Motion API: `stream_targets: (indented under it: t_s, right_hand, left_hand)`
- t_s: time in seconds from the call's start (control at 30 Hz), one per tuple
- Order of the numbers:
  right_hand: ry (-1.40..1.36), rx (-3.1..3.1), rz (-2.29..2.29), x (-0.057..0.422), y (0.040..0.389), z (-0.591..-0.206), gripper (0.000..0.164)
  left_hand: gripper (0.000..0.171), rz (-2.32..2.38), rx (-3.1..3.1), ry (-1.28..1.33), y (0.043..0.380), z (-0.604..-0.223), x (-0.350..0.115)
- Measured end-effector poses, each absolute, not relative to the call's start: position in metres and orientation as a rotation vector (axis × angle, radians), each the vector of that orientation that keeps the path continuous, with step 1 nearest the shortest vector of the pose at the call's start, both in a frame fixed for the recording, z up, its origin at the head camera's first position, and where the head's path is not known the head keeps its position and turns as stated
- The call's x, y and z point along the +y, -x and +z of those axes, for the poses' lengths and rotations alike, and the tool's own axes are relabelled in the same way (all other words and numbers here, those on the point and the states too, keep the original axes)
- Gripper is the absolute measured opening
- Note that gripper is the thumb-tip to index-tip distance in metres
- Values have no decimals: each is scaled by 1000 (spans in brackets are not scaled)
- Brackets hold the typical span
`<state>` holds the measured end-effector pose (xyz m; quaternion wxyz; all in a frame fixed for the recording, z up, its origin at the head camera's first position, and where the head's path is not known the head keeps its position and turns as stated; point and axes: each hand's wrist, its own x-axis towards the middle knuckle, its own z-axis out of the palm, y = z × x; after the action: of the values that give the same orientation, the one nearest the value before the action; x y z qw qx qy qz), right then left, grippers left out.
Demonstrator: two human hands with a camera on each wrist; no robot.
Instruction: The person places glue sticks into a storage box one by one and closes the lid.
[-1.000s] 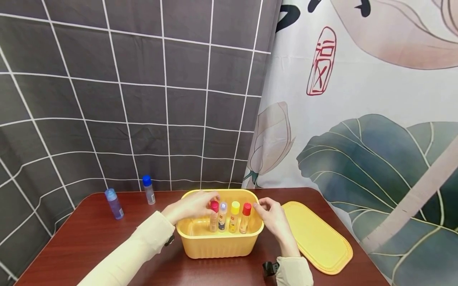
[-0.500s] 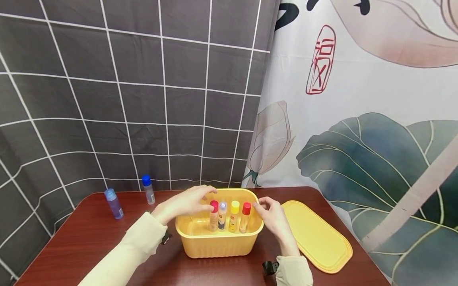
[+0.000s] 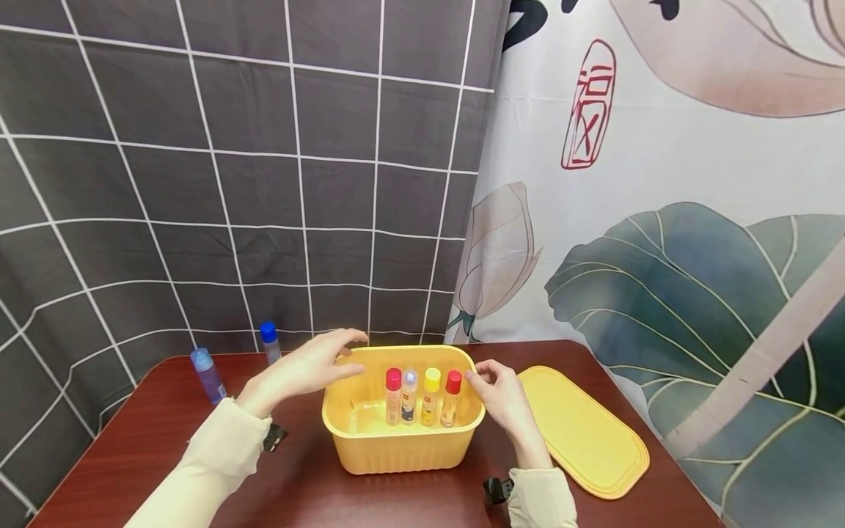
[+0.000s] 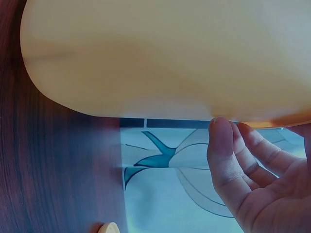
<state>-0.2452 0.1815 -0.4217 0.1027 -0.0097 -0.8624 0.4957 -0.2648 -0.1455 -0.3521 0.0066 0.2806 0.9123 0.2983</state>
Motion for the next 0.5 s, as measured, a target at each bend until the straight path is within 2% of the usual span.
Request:
stream_targets:
  t_s: [0.5]
  right_hand:
    - [33, -2548, 1454, 181, 246, -422, 20]
  left_hand:
    - [50, 938, 2994, -771, 257, -358, -192]
